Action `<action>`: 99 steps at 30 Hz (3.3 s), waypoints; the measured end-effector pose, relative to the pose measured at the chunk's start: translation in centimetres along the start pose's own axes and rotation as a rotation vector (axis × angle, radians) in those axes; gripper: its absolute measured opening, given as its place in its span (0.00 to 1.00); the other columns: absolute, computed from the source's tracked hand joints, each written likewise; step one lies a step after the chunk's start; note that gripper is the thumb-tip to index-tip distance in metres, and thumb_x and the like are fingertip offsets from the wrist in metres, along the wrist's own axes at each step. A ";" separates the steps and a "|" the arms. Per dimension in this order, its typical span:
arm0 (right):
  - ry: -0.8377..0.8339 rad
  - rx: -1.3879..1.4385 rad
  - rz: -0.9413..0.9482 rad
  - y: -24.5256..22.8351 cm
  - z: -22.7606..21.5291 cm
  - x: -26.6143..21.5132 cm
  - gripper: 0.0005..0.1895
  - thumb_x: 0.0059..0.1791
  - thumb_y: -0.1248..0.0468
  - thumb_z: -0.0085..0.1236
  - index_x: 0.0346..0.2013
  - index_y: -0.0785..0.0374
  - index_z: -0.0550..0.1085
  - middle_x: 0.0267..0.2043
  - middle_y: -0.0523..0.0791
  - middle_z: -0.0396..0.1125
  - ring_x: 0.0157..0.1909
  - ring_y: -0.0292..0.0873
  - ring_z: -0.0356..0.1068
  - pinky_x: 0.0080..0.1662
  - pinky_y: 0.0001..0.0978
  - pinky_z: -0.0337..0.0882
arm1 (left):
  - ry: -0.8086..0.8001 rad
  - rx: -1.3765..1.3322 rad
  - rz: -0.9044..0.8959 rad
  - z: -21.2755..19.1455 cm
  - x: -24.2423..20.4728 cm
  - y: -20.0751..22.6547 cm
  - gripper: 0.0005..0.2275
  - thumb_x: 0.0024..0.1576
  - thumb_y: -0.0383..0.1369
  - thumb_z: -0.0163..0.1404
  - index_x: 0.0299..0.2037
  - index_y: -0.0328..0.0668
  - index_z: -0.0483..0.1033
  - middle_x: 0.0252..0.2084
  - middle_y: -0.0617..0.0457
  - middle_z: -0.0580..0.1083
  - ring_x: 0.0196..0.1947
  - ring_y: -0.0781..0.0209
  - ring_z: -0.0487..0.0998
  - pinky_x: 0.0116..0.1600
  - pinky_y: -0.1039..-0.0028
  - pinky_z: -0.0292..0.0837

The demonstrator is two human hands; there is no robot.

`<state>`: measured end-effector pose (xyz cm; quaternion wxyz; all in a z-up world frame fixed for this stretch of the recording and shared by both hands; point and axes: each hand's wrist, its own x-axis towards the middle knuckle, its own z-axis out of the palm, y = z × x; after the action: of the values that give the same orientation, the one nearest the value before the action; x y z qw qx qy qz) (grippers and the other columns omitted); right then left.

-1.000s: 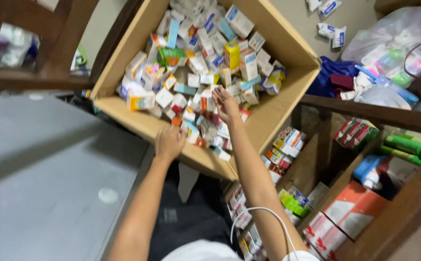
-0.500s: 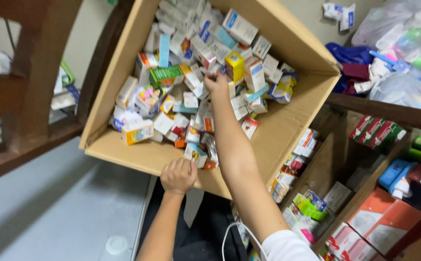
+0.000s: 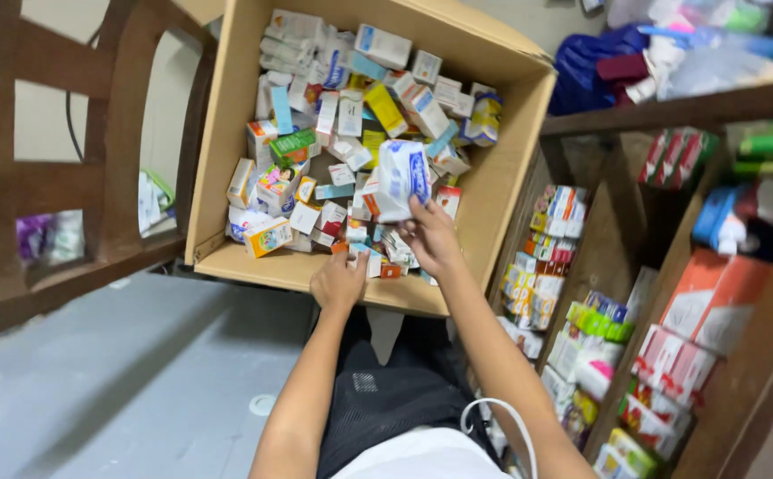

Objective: Organizing various medicine boxes and medical supplies from a cardboard box onto shelves.

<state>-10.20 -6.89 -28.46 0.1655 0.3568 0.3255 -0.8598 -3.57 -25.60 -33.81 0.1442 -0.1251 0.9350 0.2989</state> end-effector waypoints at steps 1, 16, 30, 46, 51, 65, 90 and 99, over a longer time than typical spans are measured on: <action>0.004 0.027 -0.027 -0.2 -1.1 -1.8 0.11 0.51 0.59 0.57 0.45 0.58 0.71 0.35 0.41 0.70 0.32 0.36 0.68 0.36 0.27 0.70 | -0.007 0.013 0.035 0.7 0.6 0.3 0.16 0.56 0.48 0.55 0.32 0.42 0.80 0.32 0.49 0.78 0.35 0.49 0.79 0.42 0.61 0.72; 0.199 -0.366 -0.690 -9.0 -10.9 -30.9 0.21 0.49 0.63 0.69 0.52 0.69 0.72 0.46 0.45 0.74 0.47 0.36 0.73 0.51 0.29 0.74 | -0.627 -1.054 0.546 -5.7 -14.3 31.0 0.12 0.62 0.33 0.57 0.49 0.33 0.75 0.40 0.56 0.74 0.38 0.72 0.73 0.44 0.79 0.72; 0.336 -0.169 -1.171 -18.8 -27.4 -48.4 0.25 0.49 0.61 0.69 0.57 0.68 0.73 0.48 0.43 0.73 0.47 0.32 0.72 0.48 0.27 0.74 | -0.709 -0.878 1.098 3.2 -34.9 51.2 0.05 0.62 0.26 0.57 0.42 0.29 0.80 0.40 0.52 0.74 0.39 0.67 0.73 0.44 0.78 0.69; 0.607 -0.209 -1.302 -24.4 -29.7 -50.1 0.29 0.45 0.60 0.71 0.56 0.66 0.69 0.44 0.40 0.73 0.45 0.31 0.74 0.47 0.25 0.76 | -0.984 -0.588 0.937 5.2 -35.8 63.4 0.10 0.56 0.32 0.63 0.39 0.30 0.81 0.32 0.48 0.79 0.31 0.69 0.75 0.37 0.75 0.71; 0.848 -0.089 -1.305 -28.2 -30.6 -48.2 0.20 0.49 0.62 0.71 0.49 0.72 0.75 0.40 0.43 0.75 0.40 0.33 0.73 0.42 0.27 0.73 | -1.393 -0.390 1.074 5.0 -31.2 68.2 0.22 0.49 0.33 0.65 0.51 0.33 0.72 0.42 0.54 0.79 0.39 0.70 0.81 0.44 0.78 0.78; 1.921 -0.962 -1.013 -31.1 -32.5 -45.7 0.26 0.48 0.59 0.70 0.60 0.60 0.76 0.69 0.46 0.61 0.67 0.53 0.58 0.65 0.50 0.57 | -1.226 0.007 1.400 16.5 -28.3 77.4 0.16 0.51 0.40 0.65 0.38 0.32 0.80 0.26 0.46 0.78 0.24 0.62 0.74 0.31 0.70 0.68; 1.332 -1.116 -1.411 -25.0 -34.9 -52.2 0.17 0.50 0.64 0.69 0.53 0.64 0.79 0.67 0.52 0.66 0.65 0.54 0.66 0.66 0.45 0.65 | -0.253 -0.257 1.895 18.5 -32.2 69.5 0.15 0.63 0.33 0.55 0.59 0.46 0.75 0.64 0.48 0.68 0.65 0.45 0.68 0.67 0.57 0.65; 0.995 -1.117 -1.621 -22.7 -31.6 -49.9 0.14 0.55 0.66 0.71 0.53 0.65 0.80 0.68 0.51 0.65 0.68 0.53 0.62 0.63 0.37 0.65 | 0.006 -0.293 1.529 9.1 -30.1 53.9 0.16 0.63 0.29 0.55 0.61 0.47 0.73 0.69 0.50 0.65 0.70 0.44 0.65 0.72 0.56 0.64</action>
<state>28.51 33.76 0.65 -0.4592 0.2187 0.8361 -0.2055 8.88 26.88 -2.33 -0.1229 0.5359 0.7127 0.4356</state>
